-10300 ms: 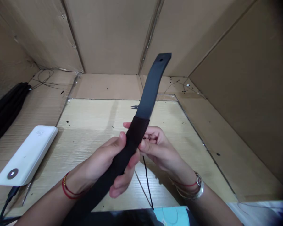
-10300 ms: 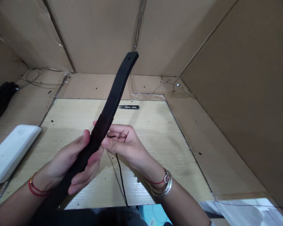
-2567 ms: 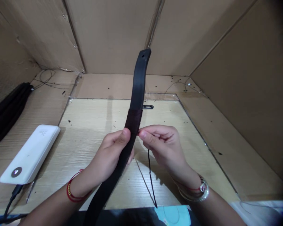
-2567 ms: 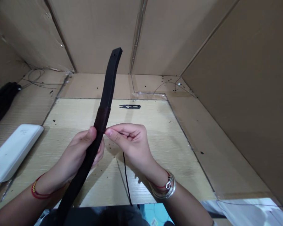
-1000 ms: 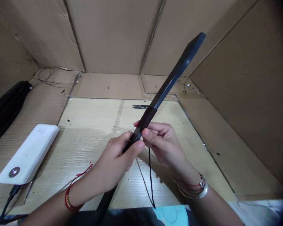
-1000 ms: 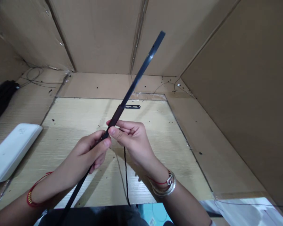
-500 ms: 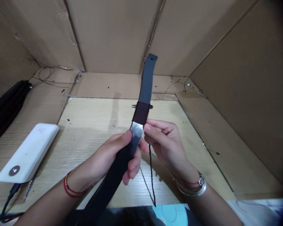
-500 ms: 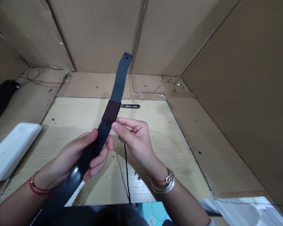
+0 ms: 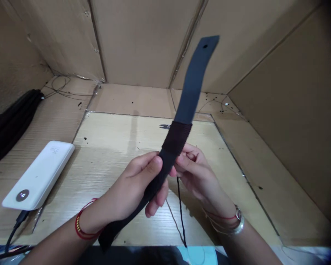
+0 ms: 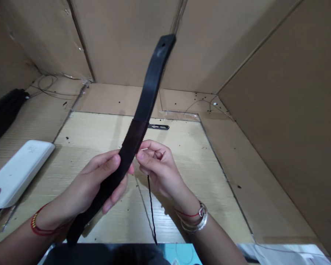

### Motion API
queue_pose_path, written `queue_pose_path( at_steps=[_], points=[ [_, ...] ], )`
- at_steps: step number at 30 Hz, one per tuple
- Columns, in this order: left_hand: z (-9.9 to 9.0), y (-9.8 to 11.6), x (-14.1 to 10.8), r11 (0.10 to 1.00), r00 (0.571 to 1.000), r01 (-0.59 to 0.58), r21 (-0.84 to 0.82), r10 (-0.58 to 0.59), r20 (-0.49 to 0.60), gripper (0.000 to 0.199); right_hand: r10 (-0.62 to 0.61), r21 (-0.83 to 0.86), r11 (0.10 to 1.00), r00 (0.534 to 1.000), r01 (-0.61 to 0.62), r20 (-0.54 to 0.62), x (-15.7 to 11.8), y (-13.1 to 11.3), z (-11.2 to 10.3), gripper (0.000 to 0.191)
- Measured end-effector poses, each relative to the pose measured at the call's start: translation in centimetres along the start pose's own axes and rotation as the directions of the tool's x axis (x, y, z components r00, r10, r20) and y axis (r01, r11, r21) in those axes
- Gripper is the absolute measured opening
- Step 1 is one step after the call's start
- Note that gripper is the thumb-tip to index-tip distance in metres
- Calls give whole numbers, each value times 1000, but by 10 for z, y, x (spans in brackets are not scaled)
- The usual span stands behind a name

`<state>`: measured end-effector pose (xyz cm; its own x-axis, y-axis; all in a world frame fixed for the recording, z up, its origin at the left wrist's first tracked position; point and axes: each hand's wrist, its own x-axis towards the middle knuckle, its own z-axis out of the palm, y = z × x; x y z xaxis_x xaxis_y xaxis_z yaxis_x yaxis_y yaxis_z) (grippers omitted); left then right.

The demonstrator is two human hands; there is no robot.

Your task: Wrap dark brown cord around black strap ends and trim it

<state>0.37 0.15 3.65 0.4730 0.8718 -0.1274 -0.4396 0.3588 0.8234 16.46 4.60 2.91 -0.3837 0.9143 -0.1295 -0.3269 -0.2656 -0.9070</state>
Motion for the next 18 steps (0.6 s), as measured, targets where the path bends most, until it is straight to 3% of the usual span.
queue_pose_path(
  at_steps=[5,9,12,15,18],
  points=[
    [-8,-6,4,981,977,130,-142,-102,186,38,50,109,992,988,-67,148,-1,2,1,32],
    [-8,-12,8,958,952,243,-154,-205,229,55,26,98,994,986,-42,163,-2,5,3,22],
    [-4,-12,9,976,972,219,8,-219,84,63,-31,21,999,993,28,118,-5,8,7,17],
    [3,-11,7,983,987,98,156,-75,-146,52,-76,-29,996,993,79,89,-8,9,11,20],
    [6,-12,5,989,970,24,144,11,-242,51,-51,-23,998,992,54,116,-8,9,12,22]
  ],
)
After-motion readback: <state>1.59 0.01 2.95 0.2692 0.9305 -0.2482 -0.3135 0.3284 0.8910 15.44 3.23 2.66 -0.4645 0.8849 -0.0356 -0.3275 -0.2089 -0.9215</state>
